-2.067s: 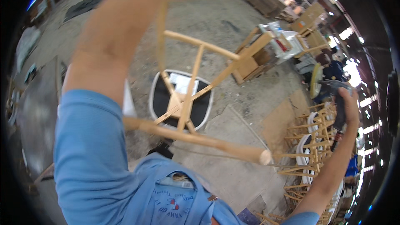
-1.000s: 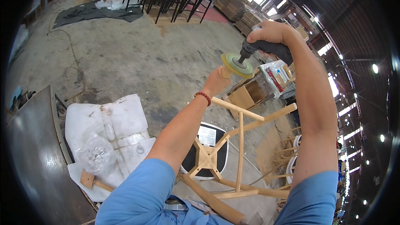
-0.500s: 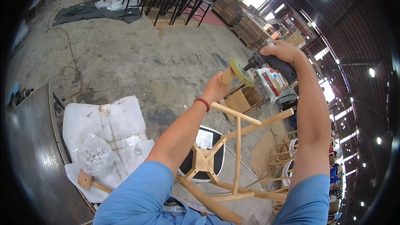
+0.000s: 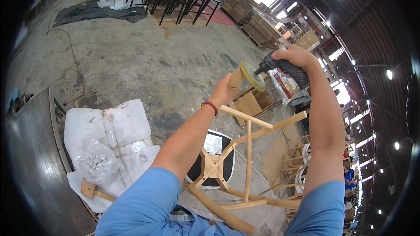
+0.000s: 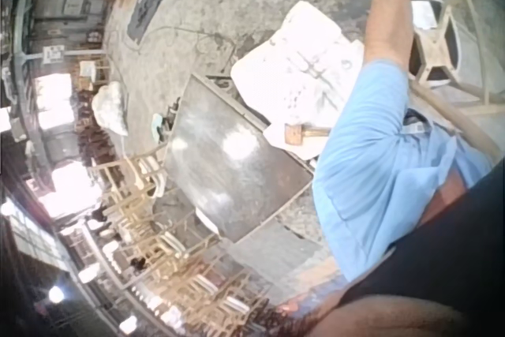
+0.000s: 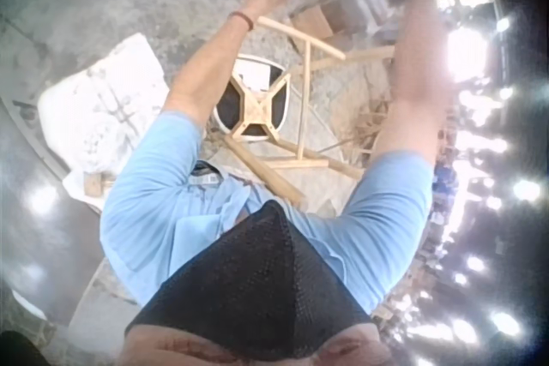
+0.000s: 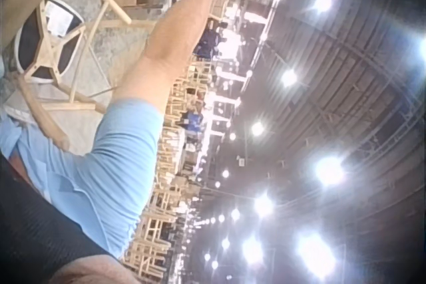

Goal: The person assembles wooden chairs by sanding the leg ends with a power sander, then inserting and tapping plastic glides into the leg sockets using a wooden mallet. The person handles multiple chairs in sequence, moving them between work areas.

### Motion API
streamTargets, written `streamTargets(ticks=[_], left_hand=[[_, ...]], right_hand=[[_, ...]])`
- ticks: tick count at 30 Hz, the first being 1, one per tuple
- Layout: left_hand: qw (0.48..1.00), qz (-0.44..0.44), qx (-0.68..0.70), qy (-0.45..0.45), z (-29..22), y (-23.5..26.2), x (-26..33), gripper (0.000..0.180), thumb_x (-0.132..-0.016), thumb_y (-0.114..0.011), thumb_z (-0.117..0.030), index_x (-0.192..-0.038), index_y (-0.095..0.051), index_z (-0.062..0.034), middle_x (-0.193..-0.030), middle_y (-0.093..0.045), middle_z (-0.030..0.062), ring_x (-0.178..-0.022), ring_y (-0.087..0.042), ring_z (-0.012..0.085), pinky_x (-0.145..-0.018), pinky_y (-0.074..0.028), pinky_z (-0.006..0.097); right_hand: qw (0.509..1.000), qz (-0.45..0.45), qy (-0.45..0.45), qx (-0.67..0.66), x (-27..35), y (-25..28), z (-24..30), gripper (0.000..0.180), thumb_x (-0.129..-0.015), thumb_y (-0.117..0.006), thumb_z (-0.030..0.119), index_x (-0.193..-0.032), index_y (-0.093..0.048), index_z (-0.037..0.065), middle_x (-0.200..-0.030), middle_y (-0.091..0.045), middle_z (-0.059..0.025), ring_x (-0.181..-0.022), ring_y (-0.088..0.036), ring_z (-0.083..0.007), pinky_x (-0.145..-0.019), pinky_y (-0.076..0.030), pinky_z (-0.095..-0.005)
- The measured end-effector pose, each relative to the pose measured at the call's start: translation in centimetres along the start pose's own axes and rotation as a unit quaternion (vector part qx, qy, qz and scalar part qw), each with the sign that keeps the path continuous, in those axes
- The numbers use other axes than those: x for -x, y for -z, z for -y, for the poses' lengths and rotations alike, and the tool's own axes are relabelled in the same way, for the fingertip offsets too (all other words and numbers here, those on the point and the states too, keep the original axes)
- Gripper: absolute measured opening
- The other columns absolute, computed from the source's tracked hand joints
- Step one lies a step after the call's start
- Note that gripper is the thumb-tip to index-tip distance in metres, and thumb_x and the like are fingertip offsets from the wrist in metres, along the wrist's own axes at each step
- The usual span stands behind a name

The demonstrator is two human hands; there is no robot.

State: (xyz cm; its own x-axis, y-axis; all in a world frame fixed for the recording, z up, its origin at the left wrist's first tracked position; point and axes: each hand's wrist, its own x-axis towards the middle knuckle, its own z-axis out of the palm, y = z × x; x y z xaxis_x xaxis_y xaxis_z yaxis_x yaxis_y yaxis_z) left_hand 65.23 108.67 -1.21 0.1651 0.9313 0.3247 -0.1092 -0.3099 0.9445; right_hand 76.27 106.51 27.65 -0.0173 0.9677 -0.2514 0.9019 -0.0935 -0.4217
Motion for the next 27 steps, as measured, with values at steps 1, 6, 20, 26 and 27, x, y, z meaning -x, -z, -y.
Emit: streamTargets(ticks=[1,6,20,26,27], left_hand=[[1.000,-0.009,0.003,-0.002,0.0,-0.1,0.0,0.033,-0.080,-0.071,-0.012,-0.108,-0.056,-0.0040,-0.097,-0.066,0.0136,-0.091,-0.064,0.0268,-0.081,-0.050,0.038],[0.999,-0.034,0.021,-0.004,0.1,0.3,0.1,0.029,-0.079,-0.068,-0.010,-0.105,-0.057,-0.0045,-0.097,-0.067,0.0181,-0.095,-0.065,0.0353,-0.084,-0.050,0.041],[1.000,-0.020,0.021,0.001,0.6,0.2,0.0,0.030,-0.080,-0.068,-0.010,-0.108,-0.057,-0.0049,-0.097,-0.066,0.0146,-0.094,-0.064,0.0278,-0.082,-0.050,0.037],[0.999,-0.004,0.045,0.020,0.1,0.1,0.1,0.031,-0.080,-0.067,-0.009,-0.109,-0.057,-0.0045,-0.099,-0.066,0.0148,-0.096,-0.064,0.0285,-0.084,-0.050,0.038],[0.998,-0.002,0.057,0.021,0.0,0.2,0.1,0.029,-0.079,-0.066,-0.010,-0.106,-0.057,-0.0038,-0.099,-0.067,0.0176,-0.098,-0.066,0.0331,-0.085,-0.050,0.040]], right_hand=[[1.000,-0.008,-0.002,0.015,0.3,-0.2,-0.1,0.041,-0.081,-0.070,0.032,-0.101,-0.063,-0.003,-0.076,-0.067,-0.0139,-0.055,-0.065,-0.0201,-0.046,-0.052,-0.0319],[0.995,-0.067,-0.015,0.067,1.8,-0.4,-1.8,0.038,-0.081,-0.072,0.026,-0.103,-0.061,-0.003,-0.077,-0.067,-0.0138,-0.053,-0.065,-0.0199,-0.048,-0.054,-0.0324],[0.976,-0.062,-0.013,0.209,0.8,-0.1,1.6,0.089,-0.070,-0.076,0.035,-0.140,-0.042,-0.009,-0.081,-0.069,-0.0173,-0.059,-0.067,-0.0199,-0.054,-0.053,-0.0314],[0.993,-0.083,0.011,0.083,1.4,-0.3,-0.3,0.079,-0.072,-0.077,0.032,-0.134,-0.048,-0.006,-0.086,-0.069,-0.0172,-0.063,-0.068,-0.0201,-0.054,-0.055,-0.0321],[0.995,-0.054,0.020,0.079,1.1,-0.7,0.2,0.071,-0.073,-0.077,0.031,-0.129,-0.051,-0.005,-0.090,-0.068,-0.0168,-0.066,-0.068,-0.0205,-0.055,-0.056,-0.0323]])
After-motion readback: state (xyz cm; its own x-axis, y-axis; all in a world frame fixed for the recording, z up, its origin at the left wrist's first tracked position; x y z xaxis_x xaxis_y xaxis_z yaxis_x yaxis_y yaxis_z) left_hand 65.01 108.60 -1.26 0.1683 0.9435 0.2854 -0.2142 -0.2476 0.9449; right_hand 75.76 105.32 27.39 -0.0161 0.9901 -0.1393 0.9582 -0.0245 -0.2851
